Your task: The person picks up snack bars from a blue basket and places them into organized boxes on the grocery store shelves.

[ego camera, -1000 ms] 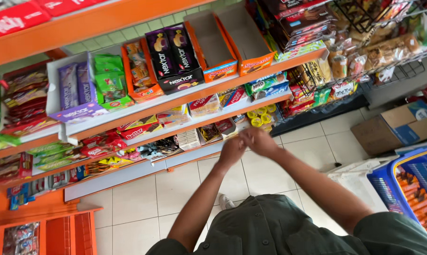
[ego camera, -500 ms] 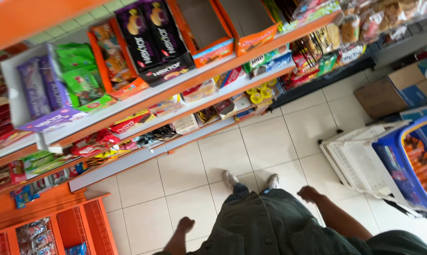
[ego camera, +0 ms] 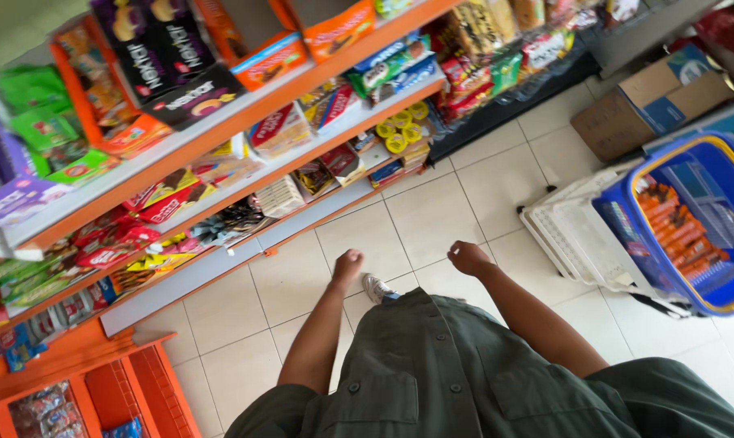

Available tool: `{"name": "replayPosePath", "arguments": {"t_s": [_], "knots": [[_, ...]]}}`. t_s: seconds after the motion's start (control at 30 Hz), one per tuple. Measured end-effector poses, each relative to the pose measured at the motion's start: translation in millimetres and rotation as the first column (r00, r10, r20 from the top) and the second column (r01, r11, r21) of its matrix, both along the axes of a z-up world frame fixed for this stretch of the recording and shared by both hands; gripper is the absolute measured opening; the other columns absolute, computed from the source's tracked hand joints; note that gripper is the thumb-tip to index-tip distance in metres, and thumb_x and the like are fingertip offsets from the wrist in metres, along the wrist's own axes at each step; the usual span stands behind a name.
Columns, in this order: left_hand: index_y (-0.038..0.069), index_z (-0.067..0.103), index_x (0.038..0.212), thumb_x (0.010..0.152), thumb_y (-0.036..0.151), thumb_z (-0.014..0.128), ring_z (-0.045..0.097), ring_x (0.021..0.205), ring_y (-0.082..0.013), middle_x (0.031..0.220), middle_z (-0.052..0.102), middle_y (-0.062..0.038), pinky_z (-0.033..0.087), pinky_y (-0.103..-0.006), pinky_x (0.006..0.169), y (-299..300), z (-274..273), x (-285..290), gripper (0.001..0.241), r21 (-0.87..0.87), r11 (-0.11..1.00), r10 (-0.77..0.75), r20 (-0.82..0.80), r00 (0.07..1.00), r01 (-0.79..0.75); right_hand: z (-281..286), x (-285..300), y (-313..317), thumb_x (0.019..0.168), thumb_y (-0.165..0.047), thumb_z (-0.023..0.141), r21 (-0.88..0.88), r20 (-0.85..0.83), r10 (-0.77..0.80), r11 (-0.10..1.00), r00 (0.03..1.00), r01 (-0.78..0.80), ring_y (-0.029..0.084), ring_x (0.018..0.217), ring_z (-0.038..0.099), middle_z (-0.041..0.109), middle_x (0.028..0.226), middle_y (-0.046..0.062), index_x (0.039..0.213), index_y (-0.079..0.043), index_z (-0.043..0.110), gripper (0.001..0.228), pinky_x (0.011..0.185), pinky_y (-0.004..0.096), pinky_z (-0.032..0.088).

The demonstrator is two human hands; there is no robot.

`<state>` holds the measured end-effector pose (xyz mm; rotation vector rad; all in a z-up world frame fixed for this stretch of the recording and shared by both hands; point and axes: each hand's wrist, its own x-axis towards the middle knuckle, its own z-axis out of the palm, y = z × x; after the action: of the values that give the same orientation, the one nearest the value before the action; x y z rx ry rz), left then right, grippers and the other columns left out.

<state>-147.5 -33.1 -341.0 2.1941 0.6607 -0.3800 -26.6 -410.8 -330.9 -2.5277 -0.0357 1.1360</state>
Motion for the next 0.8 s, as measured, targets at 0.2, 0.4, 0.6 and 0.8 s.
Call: {"name": "replayPosePath", "arguments": {"t_s": [0.2, 0.4, 0.6, 0.8], "knots": [[0.023, 0.077, 0.125, 0.104, 0.046, 0.065, 0.073, 0.131, -0.0347, 0.130, 0.082, -0.011, 0.061, -0.0499, 0.112, -143, -13, 14, 0.033, -0.166, 0.935, -0.330, -0.080, 0.941, 0.313, -52, -47, -114, 0.105, -0.048, 0.069, 0.085, -0.075, -0.063, 0.994, 0.995, 0.069, 0.036, 0.123, 0.079, 0.084, 0.124, 0.014, 0.139, -0.025, 0.078, 0.042, 0.101, 0.051, 0.065], [0.013, 0.081, 0.124, 0.103, 0.036, 0.067, 0.074, 0.125, -0.0443, 0.123, 0.082, -0.021, 0.061, -0.0561, 0.110, -201, -30, -35, 0.034, -0.209, 0.828, -0.546, -0.091, 0.833, 0.520, -149, -135, -314, 0.101, -0.049, 0.070, -0.071, -0.125, -0.239, 0.970, 0.963, 0.232, 0.040, 0.131, 0.075, 0.082, 0.135, 0.019, 0.132, -0.024, 0.083, 0.042, 0.107, 0.053, 0.063], [0.013, 0.081, 0.128, 0.105, 0.034, 0.068, 0.085, 0.091, -0.0276, 0.110, 0.087, -0.014, 0.071, -0.0381, 0.068, -205, -14, -54, 0.035, -0.247, 0.967, -0.006, -0.258, 0.966, -0.060, -137, -204, -455, 0.097, -0.049, 0.067, -0.262, -0.170, -0.403, 0.898, 0.899, 0.353, 0.025, 0.062, 0.083, 0.076, 0.063, 0.006, 0.096, -0.012, 0.086, 0.042, 0.072, 0.039, 0.068], [0.005, 0.084, 0.121, 0.097, 0.042, 0.063, 0.076, 0.125, -0.0414, 0.122, 0.083, -0.022, 0.063, -0.0516, 0.108, -234, -4, -37, 0.049, 0.045, 0.924, -0.324, -0.437, 0.839, 0.380, -149, -234, -501, 0.097, -0.050, 0.075, -0.160, -0.035, -0.599, 0.794, 0.800, 0.587, 0.040, 0.117, 0.081, 0.088, 0.116, 0.014, 0.125, -0.030, 0.087, 0.037, 0.101, 0.052, 0.065]]}}
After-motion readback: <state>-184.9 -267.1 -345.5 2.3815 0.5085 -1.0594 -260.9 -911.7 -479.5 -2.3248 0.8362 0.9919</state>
